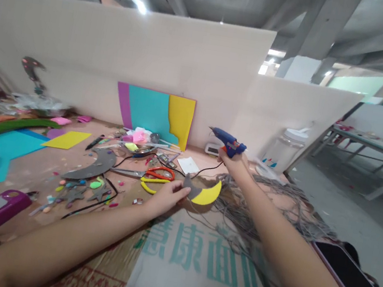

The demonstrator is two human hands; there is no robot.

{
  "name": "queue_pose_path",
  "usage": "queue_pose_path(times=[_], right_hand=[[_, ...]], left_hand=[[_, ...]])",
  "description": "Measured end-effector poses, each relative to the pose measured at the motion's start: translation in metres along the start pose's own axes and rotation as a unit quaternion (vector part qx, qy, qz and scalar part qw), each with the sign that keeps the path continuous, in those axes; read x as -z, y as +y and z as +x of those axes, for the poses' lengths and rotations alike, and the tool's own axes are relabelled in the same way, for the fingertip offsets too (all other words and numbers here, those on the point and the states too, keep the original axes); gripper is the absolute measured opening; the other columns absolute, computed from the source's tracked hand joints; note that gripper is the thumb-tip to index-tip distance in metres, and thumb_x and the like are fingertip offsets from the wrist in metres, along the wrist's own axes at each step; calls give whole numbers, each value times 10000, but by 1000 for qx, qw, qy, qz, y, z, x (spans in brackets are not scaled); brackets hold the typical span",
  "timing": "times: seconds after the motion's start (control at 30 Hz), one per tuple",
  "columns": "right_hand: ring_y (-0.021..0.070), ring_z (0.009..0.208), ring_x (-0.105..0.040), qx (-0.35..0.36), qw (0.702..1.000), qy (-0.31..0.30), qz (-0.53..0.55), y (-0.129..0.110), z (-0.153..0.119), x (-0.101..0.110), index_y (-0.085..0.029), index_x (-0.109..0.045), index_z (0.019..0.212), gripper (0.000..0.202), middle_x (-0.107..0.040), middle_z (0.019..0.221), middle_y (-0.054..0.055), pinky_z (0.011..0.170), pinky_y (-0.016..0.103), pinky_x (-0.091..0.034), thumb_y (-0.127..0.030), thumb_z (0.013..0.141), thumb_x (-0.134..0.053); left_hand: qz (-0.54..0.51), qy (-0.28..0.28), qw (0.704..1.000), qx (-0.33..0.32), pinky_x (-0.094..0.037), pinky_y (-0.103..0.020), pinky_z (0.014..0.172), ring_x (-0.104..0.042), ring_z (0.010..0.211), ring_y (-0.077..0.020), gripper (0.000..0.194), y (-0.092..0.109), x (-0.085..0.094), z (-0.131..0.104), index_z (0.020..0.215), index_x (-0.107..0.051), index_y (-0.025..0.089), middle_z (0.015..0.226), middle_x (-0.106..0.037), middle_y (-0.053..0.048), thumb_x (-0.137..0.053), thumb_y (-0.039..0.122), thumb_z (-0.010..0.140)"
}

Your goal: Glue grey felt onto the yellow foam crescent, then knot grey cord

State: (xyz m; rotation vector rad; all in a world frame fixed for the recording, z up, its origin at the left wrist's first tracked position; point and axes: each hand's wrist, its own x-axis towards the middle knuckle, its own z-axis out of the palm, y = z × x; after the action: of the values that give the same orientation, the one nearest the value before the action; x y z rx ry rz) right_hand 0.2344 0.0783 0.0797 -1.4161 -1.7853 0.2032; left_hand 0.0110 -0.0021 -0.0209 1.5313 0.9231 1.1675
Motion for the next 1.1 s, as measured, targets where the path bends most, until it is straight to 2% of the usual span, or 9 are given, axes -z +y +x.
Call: queue_pose_path(times=[0.13, 0.23, 0.4, 0.53, 0.63, 0.8, 0.97, 1.1], right_hand=[[242, 859, -708, 17, 998, -32, 47, -23, -39, 32, -166, -698, 1087, 393, -755, 872, 93, 816, 370, -541, -469, 891, -543], [264, 905, -706, 7, 998, -30, 49, -28, -72, 42, -174, -706, 1063, 359, -758, 963, 109, 813, 389, -548, -446, 859, -591], [224, 763, -680, -59, 992, -99, 49, -18, -120, 36, -185, -700, 909, 312, -739, 828, 65, 770, 361, -541, -476, 827, -624], [225, 784, -655, -76, 993, -80, 42, -8, -145, 20, -192, -673, 857, 335, -706, 815, 59, 782, 361, -527, -519, 834, -605], [219, 808, -646, -56, 993, -73, 71, -7, -155, 9, -204, -647, 839, 316, -695, 837, 54, 776, 352, -527, -514, 852, -588], [216, 842, -663, -56, 984, -96, 137, -14, -157, 3, -192, -660, 932, 311, -722, 914, 70, 779, 337, -525, -478, 811, -679], [184, 709, -613, -25, 989, -117, 92, -17, -157, 6, -192, -646, 789, 277, -671, 769, 38, 679, 304, -485, -465, 785, -692], [210, 746, -619, -4, 988, -134, 70, -15, -157, 7, -194, -664, 777, 290, -675, 783, 67, 704, 328, -480, -483, 798, -682]], left_hand=[[-18, 28, 999, 9, -365, -240, 591, -494, 613, -132, 333, 5, 4, 0, 673, -547, 173, 601, -522, 26, -647, 464, 800], [-38, 36, 998, 20, -351, -232, 562, -484, 601, -120, 356, 4, 7, 1, 683, -540, 169, 617, -529, 25, -641, 487, 808], [-74, 32, 995, 53, -406, -229, 523, -520, 548, -109, 402, 4, 7, -1, 725, -495, 179, 640, -572, 21, -629, 549, 809], [-79, 37, 994, 67, -448, -230, 523, -542, 541, -103, 408, 6, 8, -2, 735, -466, 187, 656, -598, 19, -644, 548, 804], [-45, 46, 996, 57, -454, -234, 556, -563, 565, -108, 384, 7, 11, -2, 730, -467, 187, 672, -630, 8, -632, 521, 824], [-1, 52, 998, 25, -429, -242, 594, -575, 598, -122, 309, 9, 12, -2, 721, -478, 186, 631, -601, 20, -599, 442, 845], [6, 53, 998, 17, -416, -257, 593, -547, 581, -129, 275, 13, 11, -2, 723, -481, 193, 604, -560, 34, -595, 421, 827], [16, 59, 998, 10, -414, -263, 600, -539, 587, -130, 272, 12, 11, -2, 711, -469, 197, 611, -561, 30, -589, 406, 836]])
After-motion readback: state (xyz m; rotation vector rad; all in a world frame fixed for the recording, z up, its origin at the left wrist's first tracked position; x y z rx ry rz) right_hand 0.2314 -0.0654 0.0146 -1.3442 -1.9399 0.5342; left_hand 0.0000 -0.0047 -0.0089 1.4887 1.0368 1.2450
